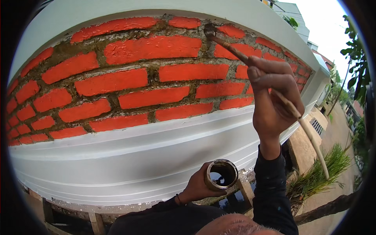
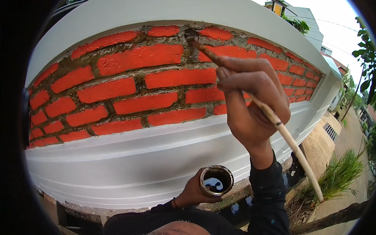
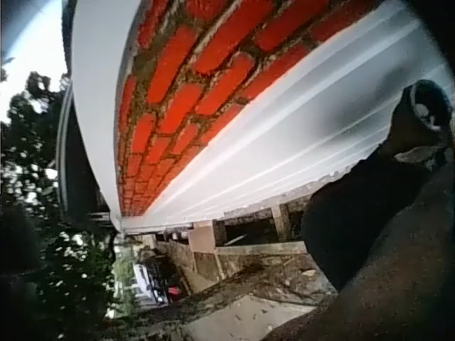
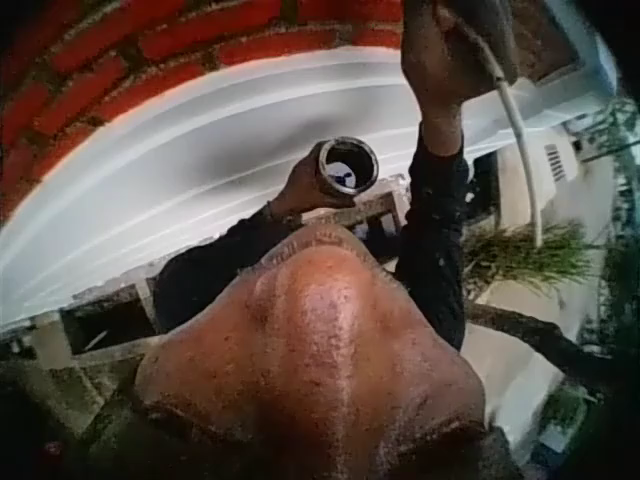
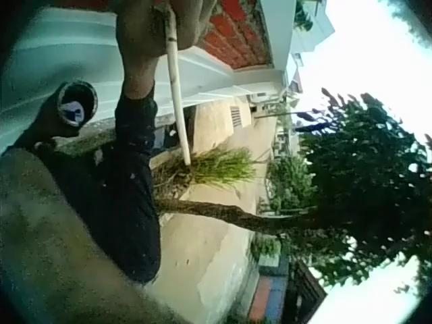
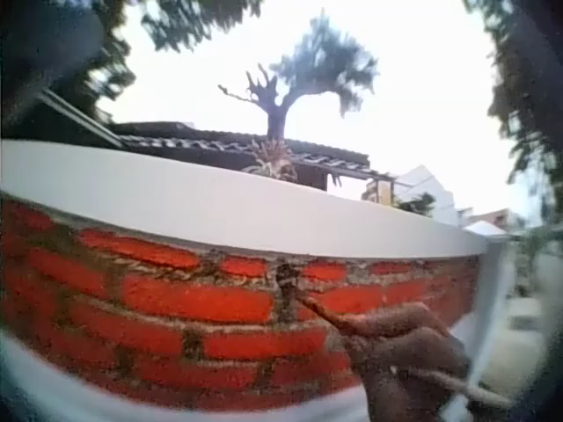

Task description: The person is painting the grout lines between bricks on a wall using a paintbrush and black paint.

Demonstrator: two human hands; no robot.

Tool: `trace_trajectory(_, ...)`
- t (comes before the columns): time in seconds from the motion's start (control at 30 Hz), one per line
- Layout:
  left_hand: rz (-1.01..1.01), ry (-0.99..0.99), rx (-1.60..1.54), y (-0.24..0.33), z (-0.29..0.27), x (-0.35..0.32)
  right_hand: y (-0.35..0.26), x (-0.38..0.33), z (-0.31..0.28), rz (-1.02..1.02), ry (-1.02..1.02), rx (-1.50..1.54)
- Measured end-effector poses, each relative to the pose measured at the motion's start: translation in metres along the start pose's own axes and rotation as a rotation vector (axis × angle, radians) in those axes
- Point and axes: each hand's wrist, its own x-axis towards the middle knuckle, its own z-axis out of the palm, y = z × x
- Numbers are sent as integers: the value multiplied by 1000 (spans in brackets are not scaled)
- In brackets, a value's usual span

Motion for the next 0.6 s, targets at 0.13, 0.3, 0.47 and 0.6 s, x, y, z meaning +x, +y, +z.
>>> trace_trajectory(0.13,9,13,-35,-4,11,5,-5,7,-2,-33,-26,14)
trace_trajectory(0.3,-21,0,-30,2,9,4,-3,12,0,-106,-146,-45)
trace_trajectory(0.47,-30,-18,-32,1,5,3,-5,17,2,-148,-56,-71)
trace_trajectory(0.6,-38,-17,-7,-4,-1,-1,-6,8,2,-147,-73,-96)
